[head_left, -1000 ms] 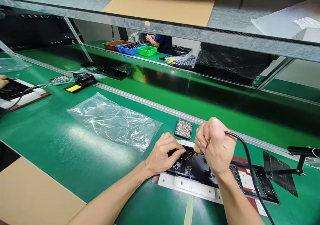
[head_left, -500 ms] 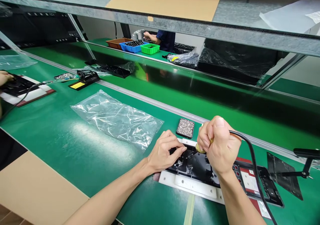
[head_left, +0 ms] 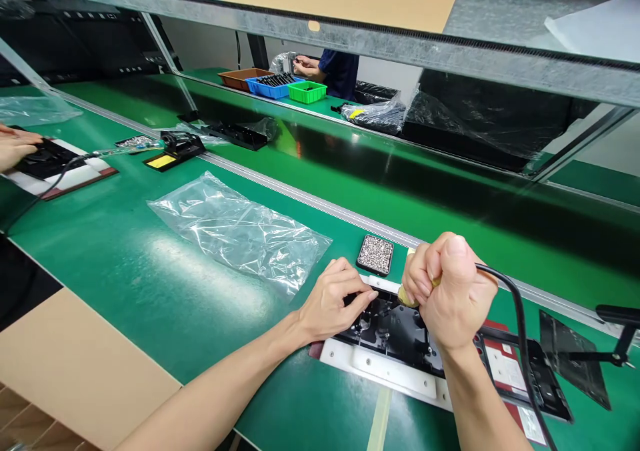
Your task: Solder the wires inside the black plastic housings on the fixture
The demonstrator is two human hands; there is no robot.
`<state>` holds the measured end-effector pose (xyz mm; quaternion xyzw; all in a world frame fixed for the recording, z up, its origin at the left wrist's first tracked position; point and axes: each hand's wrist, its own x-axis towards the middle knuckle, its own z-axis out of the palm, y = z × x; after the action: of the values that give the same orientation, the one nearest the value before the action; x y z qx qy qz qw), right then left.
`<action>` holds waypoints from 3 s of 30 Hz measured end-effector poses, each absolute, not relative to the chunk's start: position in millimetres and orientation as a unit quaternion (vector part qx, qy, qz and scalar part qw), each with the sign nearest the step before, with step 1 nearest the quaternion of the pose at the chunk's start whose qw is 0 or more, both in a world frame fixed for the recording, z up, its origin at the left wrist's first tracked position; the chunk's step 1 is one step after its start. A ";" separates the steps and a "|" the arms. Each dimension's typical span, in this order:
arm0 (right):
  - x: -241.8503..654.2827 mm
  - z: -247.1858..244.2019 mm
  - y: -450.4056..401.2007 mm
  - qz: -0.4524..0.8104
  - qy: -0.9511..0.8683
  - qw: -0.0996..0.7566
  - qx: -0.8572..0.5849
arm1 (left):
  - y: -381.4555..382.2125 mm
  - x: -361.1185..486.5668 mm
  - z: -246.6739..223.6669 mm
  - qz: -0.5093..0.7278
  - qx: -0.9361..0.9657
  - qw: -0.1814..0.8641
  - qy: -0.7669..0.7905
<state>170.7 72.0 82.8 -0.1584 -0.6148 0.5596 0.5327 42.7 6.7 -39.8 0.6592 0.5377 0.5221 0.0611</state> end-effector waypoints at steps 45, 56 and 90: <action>173.4 82.9 70.0 0.558 -0.609 0.542 -0.153 | 5.7 43.6 -37.7 0.522 0.657 0.061 0.541; 173.1 83.6 69.7 0.564 -0.605 0.540 -0.153 | 4.3 43.7 -36.5 0.518 0.660 0.061 0.541; 170.4 84.2 67.2 0.564 -0.607 0.539 -0.153 | 2.0 41.5 -34.9 0.509 0.663 0.065 0.545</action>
<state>170.4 67.2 84.2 -0.1526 -0.6074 0.5637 0.5386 41.5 2.0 -34.9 0.6630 0.5449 0.5092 0.0655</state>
